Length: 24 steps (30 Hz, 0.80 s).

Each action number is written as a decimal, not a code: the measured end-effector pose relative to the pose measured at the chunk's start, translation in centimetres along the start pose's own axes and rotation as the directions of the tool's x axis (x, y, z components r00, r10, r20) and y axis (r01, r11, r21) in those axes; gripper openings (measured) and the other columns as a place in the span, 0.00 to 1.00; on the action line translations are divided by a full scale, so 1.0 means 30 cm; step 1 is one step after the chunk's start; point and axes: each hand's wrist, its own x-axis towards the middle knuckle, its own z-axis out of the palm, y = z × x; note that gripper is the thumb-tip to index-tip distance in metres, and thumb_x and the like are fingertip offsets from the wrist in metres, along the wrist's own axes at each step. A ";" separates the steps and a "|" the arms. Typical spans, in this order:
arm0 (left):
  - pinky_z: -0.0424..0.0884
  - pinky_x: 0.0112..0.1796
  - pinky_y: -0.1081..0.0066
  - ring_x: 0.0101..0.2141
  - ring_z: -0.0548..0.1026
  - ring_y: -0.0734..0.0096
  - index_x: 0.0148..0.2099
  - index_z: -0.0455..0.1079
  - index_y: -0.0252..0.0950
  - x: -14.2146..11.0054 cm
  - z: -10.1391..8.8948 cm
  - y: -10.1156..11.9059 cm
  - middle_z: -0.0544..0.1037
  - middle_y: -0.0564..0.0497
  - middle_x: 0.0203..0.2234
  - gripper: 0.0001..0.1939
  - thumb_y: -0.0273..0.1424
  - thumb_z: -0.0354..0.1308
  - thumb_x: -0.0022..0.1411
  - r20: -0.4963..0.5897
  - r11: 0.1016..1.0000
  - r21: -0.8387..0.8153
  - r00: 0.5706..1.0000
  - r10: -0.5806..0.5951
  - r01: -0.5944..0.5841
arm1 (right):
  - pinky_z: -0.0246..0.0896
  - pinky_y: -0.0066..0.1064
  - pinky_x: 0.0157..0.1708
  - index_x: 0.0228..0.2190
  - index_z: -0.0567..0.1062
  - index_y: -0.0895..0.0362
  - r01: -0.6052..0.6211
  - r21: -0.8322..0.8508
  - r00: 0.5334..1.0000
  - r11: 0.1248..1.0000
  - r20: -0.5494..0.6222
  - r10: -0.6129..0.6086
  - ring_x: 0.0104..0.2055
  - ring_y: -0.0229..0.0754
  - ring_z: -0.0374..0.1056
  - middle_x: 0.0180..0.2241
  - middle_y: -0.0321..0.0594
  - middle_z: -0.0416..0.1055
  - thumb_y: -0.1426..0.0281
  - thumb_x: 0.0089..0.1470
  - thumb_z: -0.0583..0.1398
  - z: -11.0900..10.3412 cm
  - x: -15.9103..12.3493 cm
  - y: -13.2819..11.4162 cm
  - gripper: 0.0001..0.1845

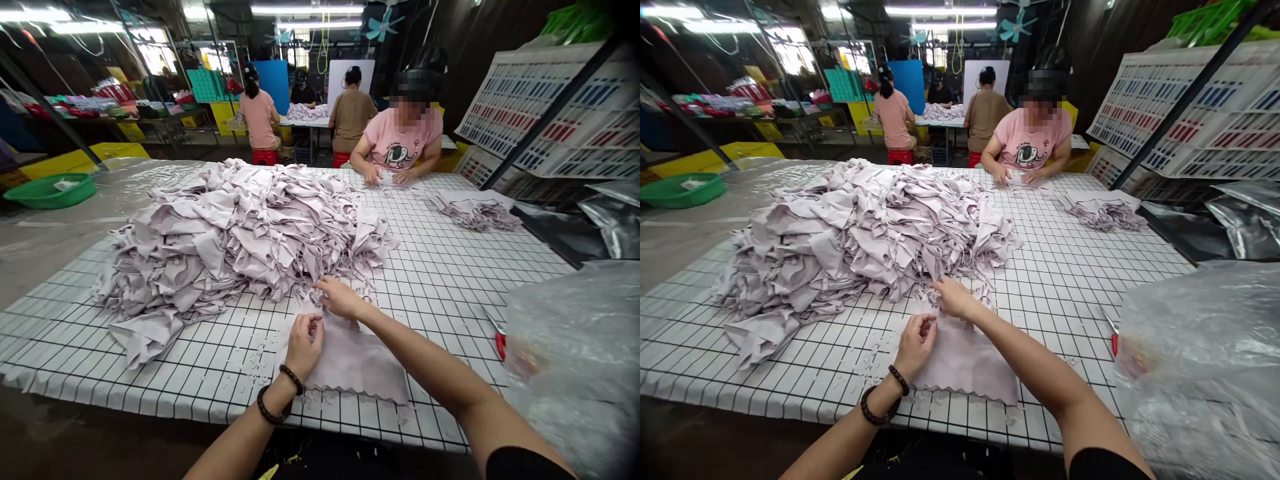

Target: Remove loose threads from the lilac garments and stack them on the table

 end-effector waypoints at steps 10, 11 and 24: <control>0.69 0.36 0.68 0.34 0.72 0.68 0.48 0.72 0.36 0.023 -0.020 -0.062 0.74 0.46 0.37 0.15 0.33 0.50 0.63 0.096 0.985 -0.122 0.989 -0.108 0.120 | 0.58 0.27 0.39 0.34 0.79 0.55 0.099 -0.159 0.994 0.982 -0.022 -0.104 0.39 0.41 0.68 0.35 0.40 0.75 0.76 0.51 0.60 -0.046 0.142 0.036 0.10; 0.69 0.36 0.68 0.33 0.72 0.68 0.48 0.72 0.36 0.022 -0.020 -0.064 0.74 0.46 0.37 0.15 0.33 0.50 0.63 0.099 0.985 -0.125 0.990 -0.105 0.117 | 0.58 0.27 0.39 0.35 0.80 0.54 0.081 -0.175 0.995 0.981 -0.040 -0.089 0.38 0.41 0.69 0.35 0.40 0.76 0.75 0.52 0.59 -0.065 0.134 0.055 0.10; 0.67 0.40 0.66 0.38 0.70 0.65 0.45 0.74 0.38 0.024 -0.033 -0.041 0.74 0.45 0.40 0.16 0.40 0.52 0.62 0.146 0.945 -0.268 0.977 -0.155 0.190 | 0.51 0.34 0.41 0.38 0.80 0.51 -0.063 -0.196 0.923 0.979 -0.383 -0.018 0.39 0.43 0.67 0.36 0.39 0.78 0.66 0.56 0.60 -0.200 0.102 0.131 0.10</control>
